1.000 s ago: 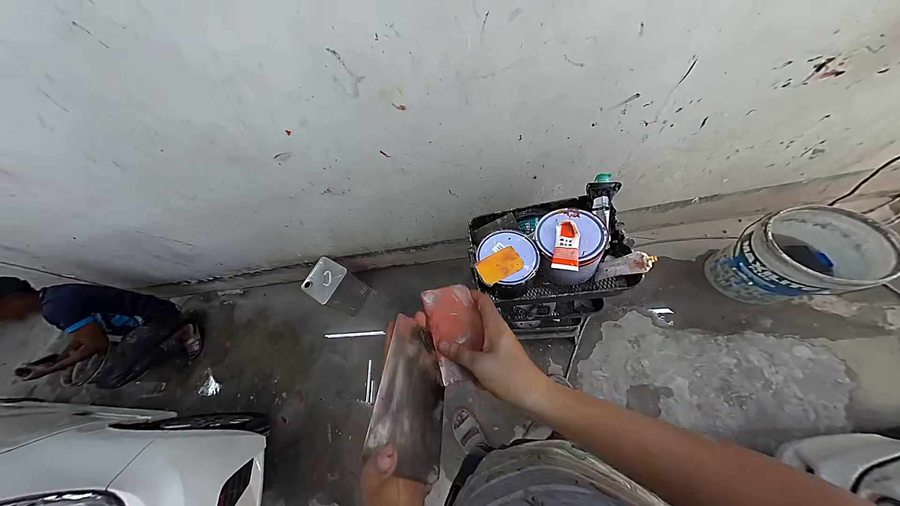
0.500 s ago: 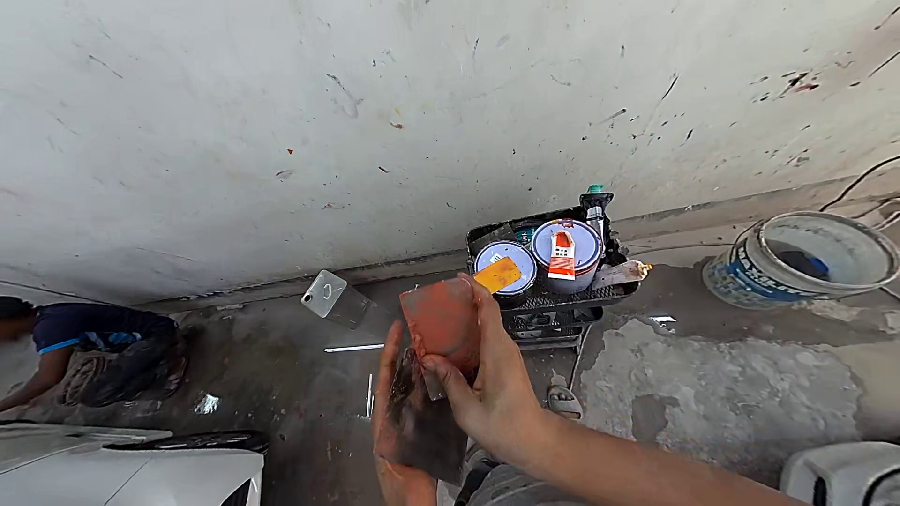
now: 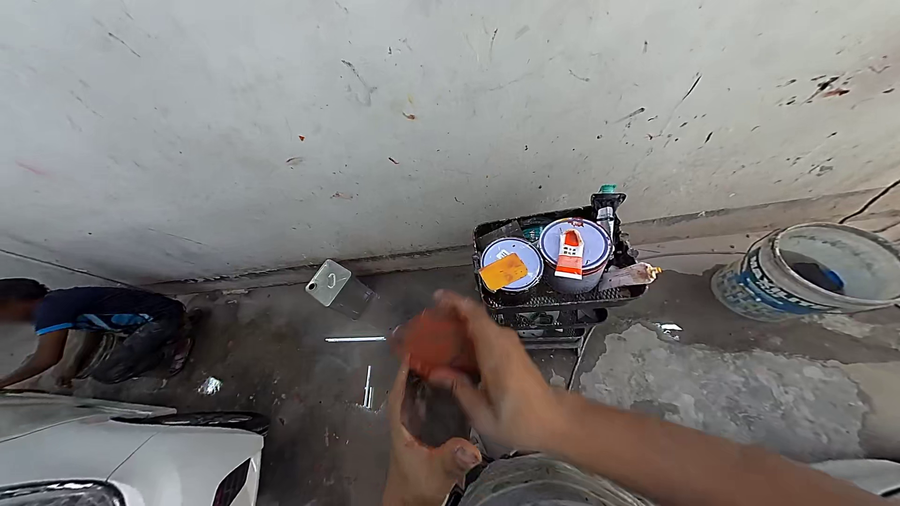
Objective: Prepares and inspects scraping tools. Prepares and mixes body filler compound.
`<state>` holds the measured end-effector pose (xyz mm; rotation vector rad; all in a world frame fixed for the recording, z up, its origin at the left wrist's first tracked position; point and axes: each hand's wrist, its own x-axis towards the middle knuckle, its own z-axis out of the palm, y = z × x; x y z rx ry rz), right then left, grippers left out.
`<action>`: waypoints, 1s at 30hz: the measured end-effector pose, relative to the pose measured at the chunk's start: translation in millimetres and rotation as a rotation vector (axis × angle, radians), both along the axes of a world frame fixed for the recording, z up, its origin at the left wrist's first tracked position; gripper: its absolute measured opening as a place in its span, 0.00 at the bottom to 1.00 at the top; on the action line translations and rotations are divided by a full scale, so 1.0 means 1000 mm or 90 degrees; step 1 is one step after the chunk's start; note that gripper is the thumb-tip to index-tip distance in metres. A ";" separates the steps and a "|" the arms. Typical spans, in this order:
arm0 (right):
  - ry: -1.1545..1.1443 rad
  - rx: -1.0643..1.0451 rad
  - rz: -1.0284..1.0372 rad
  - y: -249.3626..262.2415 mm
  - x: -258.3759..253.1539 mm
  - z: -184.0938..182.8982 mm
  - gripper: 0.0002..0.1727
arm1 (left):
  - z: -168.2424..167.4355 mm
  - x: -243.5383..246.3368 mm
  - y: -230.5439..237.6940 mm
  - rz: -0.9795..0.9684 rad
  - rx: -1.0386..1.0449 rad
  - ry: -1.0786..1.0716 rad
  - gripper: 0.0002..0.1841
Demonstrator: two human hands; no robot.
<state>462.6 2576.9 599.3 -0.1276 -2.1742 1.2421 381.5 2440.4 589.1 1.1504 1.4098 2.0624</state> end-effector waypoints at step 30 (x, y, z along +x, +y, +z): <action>0.008 -0.291 0.024 0.008 -0.006 -0.028 0.43 | -0.029 -0.038 -0.009 0.133 -0.165 -0.096 0.55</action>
